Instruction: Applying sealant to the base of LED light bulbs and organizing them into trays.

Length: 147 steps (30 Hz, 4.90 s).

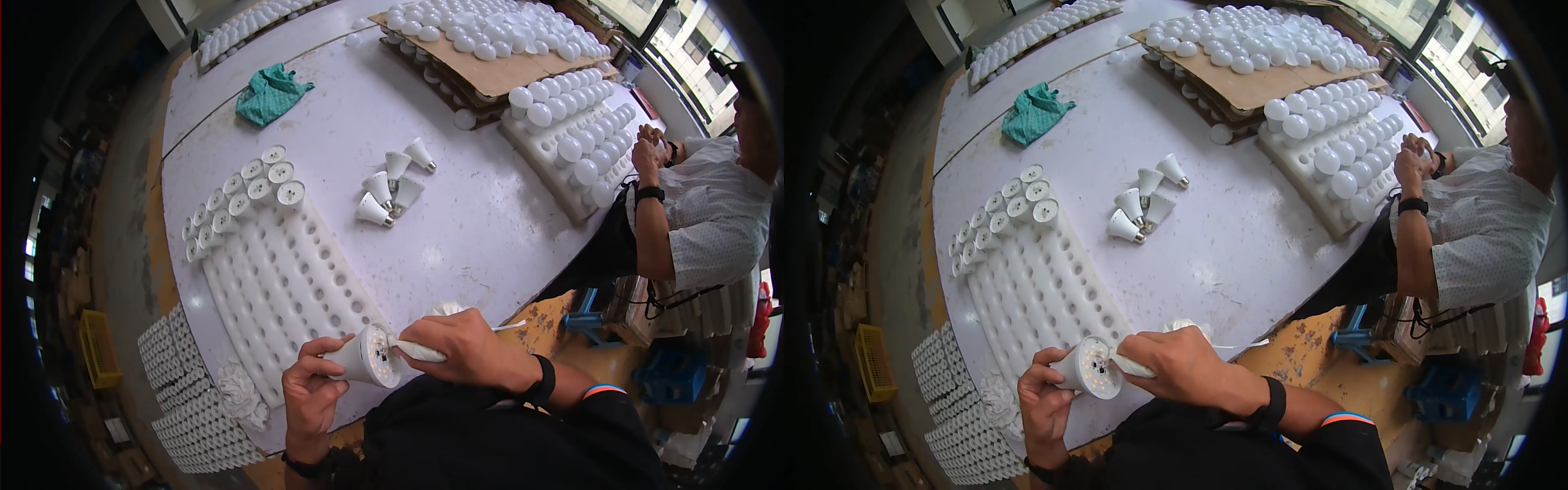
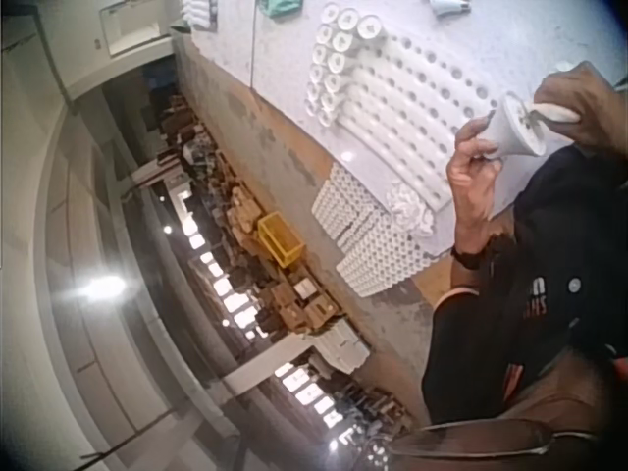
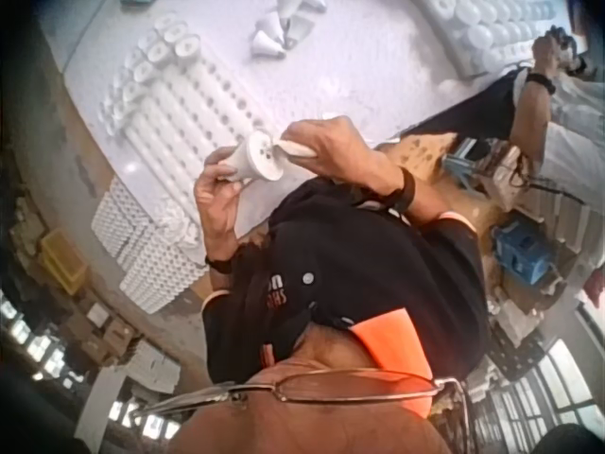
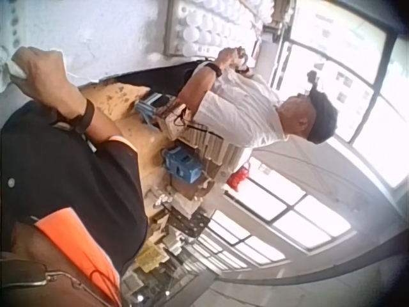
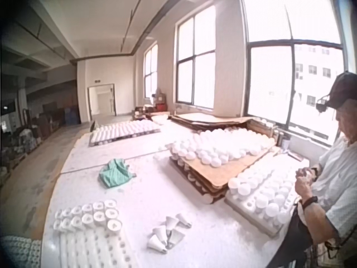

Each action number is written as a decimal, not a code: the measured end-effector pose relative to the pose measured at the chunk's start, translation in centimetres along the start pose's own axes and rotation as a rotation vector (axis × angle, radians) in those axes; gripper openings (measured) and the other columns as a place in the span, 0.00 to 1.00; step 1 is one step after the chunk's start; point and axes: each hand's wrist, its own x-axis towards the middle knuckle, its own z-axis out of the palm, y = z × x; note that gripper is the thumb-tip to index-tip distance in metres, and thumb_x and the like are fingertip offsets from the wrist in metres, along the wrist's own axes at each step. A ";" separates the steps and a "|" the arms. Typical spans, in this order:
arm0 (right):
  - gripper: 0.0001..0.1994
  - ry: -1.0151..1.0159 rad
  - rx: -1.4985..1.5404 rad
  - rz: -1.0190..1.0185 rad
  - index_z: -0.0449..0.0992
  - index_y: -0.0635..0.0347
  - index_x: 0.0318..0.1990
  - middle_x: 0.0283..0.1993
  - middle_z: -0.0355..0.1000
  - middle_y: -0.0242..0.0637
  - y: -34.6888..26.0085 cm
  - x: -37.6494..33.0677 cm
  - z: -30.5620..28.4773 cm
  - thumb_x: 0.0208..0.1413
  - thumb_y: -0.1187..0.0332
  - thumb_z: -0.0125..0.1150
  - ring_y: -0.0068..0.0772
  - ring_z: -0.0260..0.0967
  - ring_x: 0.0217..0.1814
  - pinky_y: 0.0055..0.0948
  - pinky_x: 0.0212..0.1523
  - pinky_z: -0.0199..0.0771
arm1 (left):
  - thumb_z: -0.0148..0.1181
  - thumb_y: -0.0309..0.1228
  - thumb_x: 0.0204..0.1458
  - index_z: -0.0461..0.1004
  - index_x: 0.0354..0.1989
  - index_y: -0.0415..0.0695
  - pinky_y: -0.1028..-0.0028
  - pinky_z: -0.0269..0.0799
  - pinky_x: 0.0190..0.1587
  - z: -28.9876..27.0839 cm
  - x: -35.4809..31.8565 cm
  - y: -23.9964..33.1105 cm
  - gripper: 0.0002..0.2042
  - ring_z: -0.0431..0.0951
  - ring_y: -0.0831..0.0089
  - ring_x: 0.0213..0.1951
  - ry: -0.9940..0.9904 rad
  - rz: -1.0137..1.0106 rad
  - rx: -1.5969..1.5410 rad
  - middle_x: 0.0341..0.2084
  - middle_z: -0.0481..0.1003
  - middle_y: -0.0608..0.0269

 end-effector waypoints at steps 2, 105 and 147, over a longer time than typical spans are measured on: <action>0.09 -0.011 0.042 0.044 0.68 0.57 0.28 0.20 0.67 0.35 0.0 0.0 0.1 0.42 0.66 0.62 0.40 0.67 0.20 0.33 0.19 0.66 | 0.49 0.08 0.31 0.71 0.23 0.39 0.62 0.63 0.52 -0.4 0.1 -0.4 0.12 0.65 0.53 0.53 -0.025 0.069 0.032 0.42 0.66 0.57; 0.22 0.088 -0.098 -0.137 0.71 0.60 0.46 0.16 0.62 0.30 -0.6 0.5 -0.9 0.38 0.76 0.64 0.28 0.64 0.16 0.27 0.17 0.62 | 0.34 0.45 0.58 0.65 0.44 0.38 0.79 0.62 0.09 0.3 1.3 -0.4 0.22 0.69 0.72 0.11 -0.097 -0.625 -0.342 0.19 0.72 0.53; 0.09 -0.104 0.140 0.166 0.68 0.58 0.28 0.18 0.66 0.38 -0.4 0.5 -0.9 0.43 0.66 0.61 0.44 0.66 0.21 0.34 0.20 0.65 | 0.53 0.07 0.32 0.71 0.24 0.40 0.59 0.66 0.50 -1.5 1.1 -0.8 0.13 0.67 0.53 0.50 -0.116 0.208 0.130 0.39 0.67 0.61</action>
